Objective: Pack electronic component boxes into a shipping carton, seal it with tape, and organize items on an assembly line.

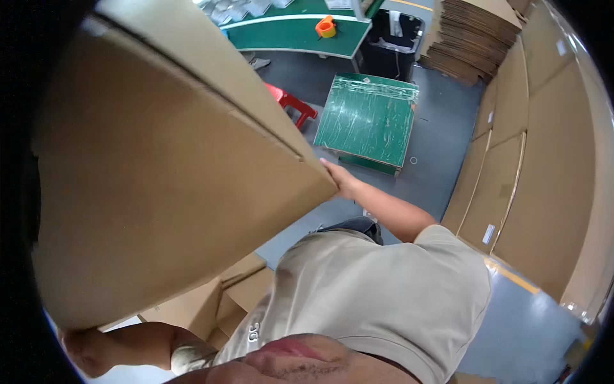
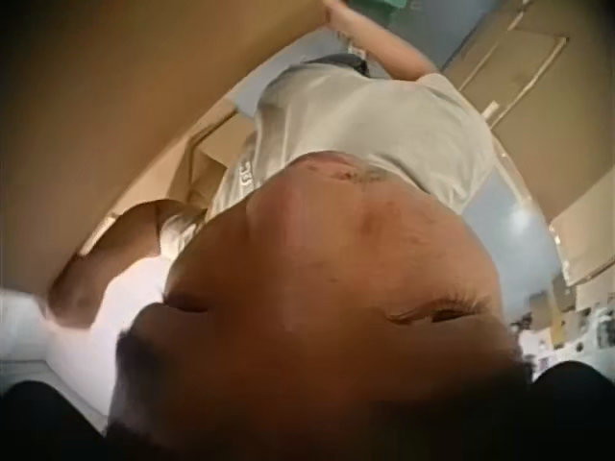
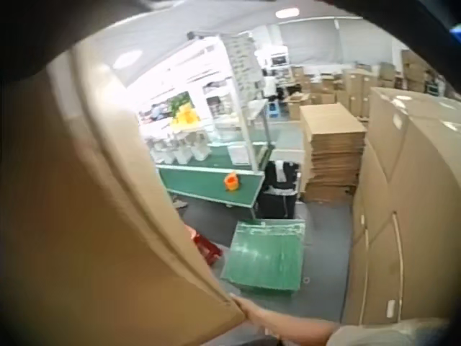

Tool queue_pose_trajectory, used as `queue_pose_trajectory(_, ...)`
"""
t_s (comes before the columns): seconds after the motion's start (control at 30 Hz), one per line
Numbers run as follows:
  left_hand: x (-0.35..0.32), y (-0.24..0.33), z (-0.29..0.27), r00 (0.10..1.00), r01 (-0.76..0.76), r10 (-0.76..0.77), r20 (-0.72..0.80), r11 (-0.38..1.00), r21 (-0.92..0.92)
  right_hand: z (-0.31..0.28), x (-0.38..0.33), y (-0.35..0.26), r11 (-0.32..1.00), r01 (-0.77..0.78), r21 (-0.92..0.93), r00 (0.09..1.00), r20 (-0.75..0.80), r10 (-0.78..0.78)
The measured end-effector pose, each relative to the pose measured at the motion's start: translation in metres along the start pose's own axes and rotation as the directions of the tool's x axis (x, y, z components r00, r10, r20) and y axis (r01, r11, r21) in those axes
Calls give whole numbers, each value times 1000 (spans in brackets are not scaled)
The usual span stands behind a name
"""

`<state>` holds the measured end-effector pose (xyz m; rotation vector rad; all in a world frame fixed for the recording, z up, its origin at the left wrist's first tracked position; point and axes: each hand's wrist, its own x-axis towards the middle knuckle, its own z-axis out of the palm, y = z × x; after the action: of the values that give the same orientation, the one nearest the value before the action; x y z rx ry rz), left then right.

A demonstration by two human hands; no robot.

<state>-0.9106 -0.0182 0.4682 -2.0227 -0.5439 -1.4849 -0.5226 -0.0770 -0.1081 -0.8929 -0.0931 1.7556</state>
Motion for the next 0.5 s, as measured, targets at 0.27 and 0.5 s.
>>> queue_pose_trajectory(0.27, -77, 180, 230, 808, -339, 540, 235, 753, -564, -287, -86, 120, 781, 596, 187, 629, -713, -309)
queue_pose_trajectory(0.5, -183, 279, 322, 761, -202, 622, 182, 495, -845, -392, -120, 141, 194, 973, 123, 202, -858, -472)
